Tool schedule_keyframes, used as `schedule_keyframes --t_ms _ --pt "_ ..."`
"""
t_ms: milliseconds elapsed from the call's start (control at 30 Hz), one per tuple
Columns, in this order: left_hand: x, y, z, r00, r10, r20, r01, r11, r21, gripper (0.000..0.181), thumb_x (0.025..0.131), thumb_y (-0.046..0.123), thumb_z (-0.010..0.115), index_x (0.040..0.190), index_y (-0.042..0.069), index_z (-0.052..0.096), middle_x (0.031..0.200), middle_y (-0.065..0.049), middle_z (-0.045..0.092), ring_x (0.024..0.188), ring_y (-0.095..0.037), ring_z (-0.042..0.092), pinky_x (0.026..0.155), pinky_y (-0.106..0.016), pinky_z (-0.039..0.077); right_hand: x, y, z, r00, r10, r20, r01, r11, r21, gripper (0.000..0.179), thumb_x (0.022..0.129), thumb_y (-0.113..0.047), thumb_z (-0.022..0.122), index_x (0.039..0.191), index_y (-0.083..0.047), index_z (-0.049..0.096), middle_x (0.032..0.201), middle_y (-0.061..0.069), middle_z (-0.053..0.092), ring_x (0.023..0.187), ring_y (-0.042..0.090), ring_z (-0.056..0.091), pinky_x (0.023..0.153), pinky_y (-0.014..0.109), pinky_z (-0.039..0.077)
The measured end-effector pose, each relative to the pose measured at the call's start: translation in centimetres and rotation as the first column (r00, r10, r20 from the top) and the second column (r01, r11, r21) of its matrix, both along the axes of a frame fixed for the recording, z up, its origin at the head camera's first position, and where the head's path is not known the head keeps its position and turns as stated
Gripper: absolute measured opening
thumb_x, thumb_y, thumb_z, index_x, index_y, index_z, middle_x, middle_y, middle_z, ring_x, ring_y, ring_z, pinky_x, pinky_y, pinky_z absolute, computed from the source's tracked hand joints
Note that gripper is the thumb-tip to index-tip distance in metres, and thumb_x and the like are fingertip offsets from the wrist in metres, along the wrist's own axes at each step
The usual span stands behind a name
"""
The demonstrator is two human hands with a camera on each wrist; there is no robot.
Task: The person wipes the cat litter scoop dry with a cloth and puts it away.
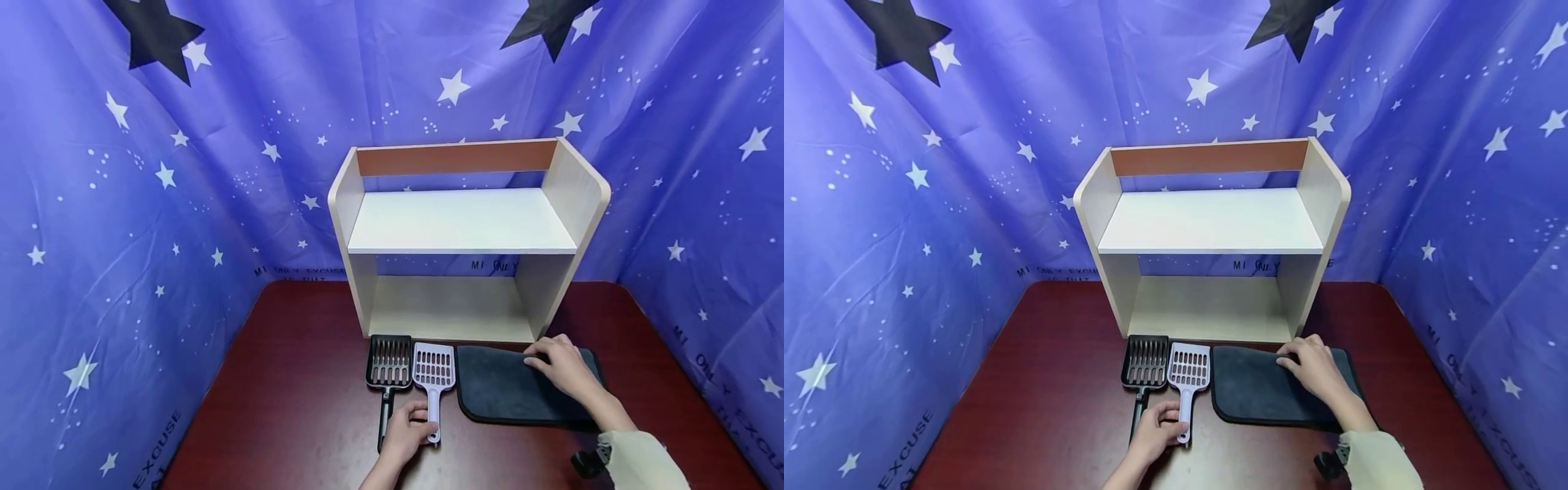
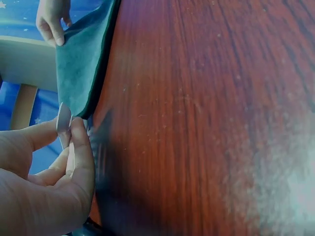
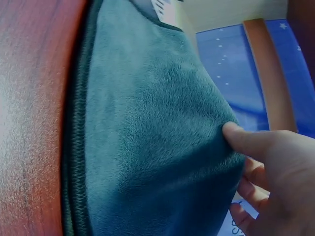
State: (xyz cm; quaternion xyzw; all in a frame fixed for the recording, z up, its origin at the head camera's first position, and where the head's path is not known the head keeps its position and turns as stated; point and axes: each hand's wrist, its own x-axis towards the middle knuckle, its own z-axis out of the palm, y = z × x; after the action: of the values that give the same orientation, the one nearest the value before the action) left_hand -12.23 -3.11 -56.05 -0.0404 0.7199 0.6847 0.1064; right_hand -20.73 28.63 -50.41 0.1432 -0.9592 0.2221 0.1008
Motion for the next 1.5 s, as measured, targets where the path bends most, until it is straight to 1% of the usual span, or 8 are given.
schedule_keyframes --t_ms 433,633,867,1067,1200,1267,1367,1500 --pt "0.2 -1.1 0.3 0.998 -0.034 -0.057 0.032 0.999 -0.030 0.037 0.083 -0.007 0.067 0.120 -0.010 0.062 0.101 -0.017 0.072 0.067 -0.005 0.064 0.055 -0.019 0.056 1.6 -0.2 1.9 0.993 0.026 -0.113 -0.047 0.981 -0.187 0.008 0.085 -0.015 0.078 0.089 -0.020 0.074 0.089 -0.005 0.073 0.085 0.003 0.048 0.071 0.021 0.040" --pt "0.1 -1.4 0.8 0.997 -0.045 -0.063 0.043 0.999 -0.026 0.039 0.086 -0.004 0.067 0.124 -0.010 0.060 0.107 -0.022 0.072 0.065 -0.005 0.062 0.049 -0.019 0.049 2.1 -0.7 2.6 0.987 0.017 -0.162 -0.065 0.952 -0.298 0.011 0.083 -0.009 0.078 0.089 -0.018 0.074 0.086 -0.005 0.071 0.084 0.001 0.048 0.069 0.017 0.039" --pt "0.0 -1.7 1.1 0.996 -0.048 -0.077 0.050 0.999 0.013 0.040 0.089 -0.001 0.065 0.126 -0.013 0.057 0.109 -0.026 0.071 0.072 -0.005 0.067 0.053 -0.023 0.055 2.3 -1.3 3.2 0.970 0.014 -0.242 -0.112 0.910 -0.400 0.018 0.080 0.000 0.078 0.087 -0.016 0.073 0.089 -0.004 0.067 0.087 -0.003 0.046 0.068 0.017 0.038" --pt "0.0 -1.8 1.3 0.997 -0.031 -0.070 0.034 0.999 0.040 0.041 0.089 0.001 0.067 0.127 -0.012 0.058 0.109 -0.028 0.071 0.071 -0.006 0.065 0.057 -0.022 0.057 2.5 -1.6 3.7 0.949 0.039 -0.312 -0.184 0.873 -0.452 0.027 0.077 0.009 0.077 0.088 -0.015 0.071 0.112 0.014 0.068 0.106 -0.001 0.051 0.081 0.008 0.037" --pt "-0.1 -2.1 1.7 0.997 -0.021 -0.081 0.028 0.996 0.089 0.044 0.088 -0.001 0.068 0.128 -0.015 0.055 0.110 -0.033 0.068 0.073 -0.006 0.065 0.060 -0.017 0.056 2.6 -1.9 3.9 0.946 0.061 -0.318 -0.218 0.846 -0.486 0.027 0.081 0.010 0.073 0.088 -0.015 0.066 0.121 0.018 0.070 0.121 0.000 0.052 0.097 0.005 0.036" --pt "-0.2 -2.3 2.0 0.996 -0.023 -0.089 0.033 0.994 0.108 0.044 0.088 -0.002 0.067 0.128 -0.017 0.054 0.111 -0.035 0.066 0.075 -0.006 0.065 0.062 -0.016 0.056 2.7 -2.2 4.0 0.941 0.073 -0.329 -0.239 0.832 -0.500 0.026 0.083 0.011 0.071 0.089 -0.013 0.064 0.119 0.013 0.072 0.125 0.001 0.053 0.101 0.005 0.037" --pt "-0.3 -2.6 2.8 0.995 -0.033 -0.098 0.044 0.992 0.114 0.046 0.088 -0.002 0.067 0.129 -0.017 0.053 0.113 -0.036 0.065 0.076 -0.008 0.066 0.063 -0.017 0.057 2.8 -2.5 4.2 0.931 0.071 -0.358 -0.258 0.823 -0.507 0.025 0.083 0.015 0.068 0.092 -0.008 0.062 0.119 -0.007 0.070 0.122 -0.004 0.056 0.102 0.004 0.039" --pt "-0.6 -3.0 3.5 0.993 -0.048 -0.110 0.061 0.991 0.117 0.046 0.089 -0.002 0.066 0.130 -0.017 0.052 0.114 -0.038 0.064 0.076 -0.007 0.067 0.064 -0.020 0.059 2.8 -2.7 4.2 0.922 0.050 -0.385 -0.246 0.842 -0.481 0.028 0.080 0.016 0.070 0.098 -0.004 0.064 0.115 -0.020 0.064 0.111 -0.012 0.056 0.095 0.002 0.040"
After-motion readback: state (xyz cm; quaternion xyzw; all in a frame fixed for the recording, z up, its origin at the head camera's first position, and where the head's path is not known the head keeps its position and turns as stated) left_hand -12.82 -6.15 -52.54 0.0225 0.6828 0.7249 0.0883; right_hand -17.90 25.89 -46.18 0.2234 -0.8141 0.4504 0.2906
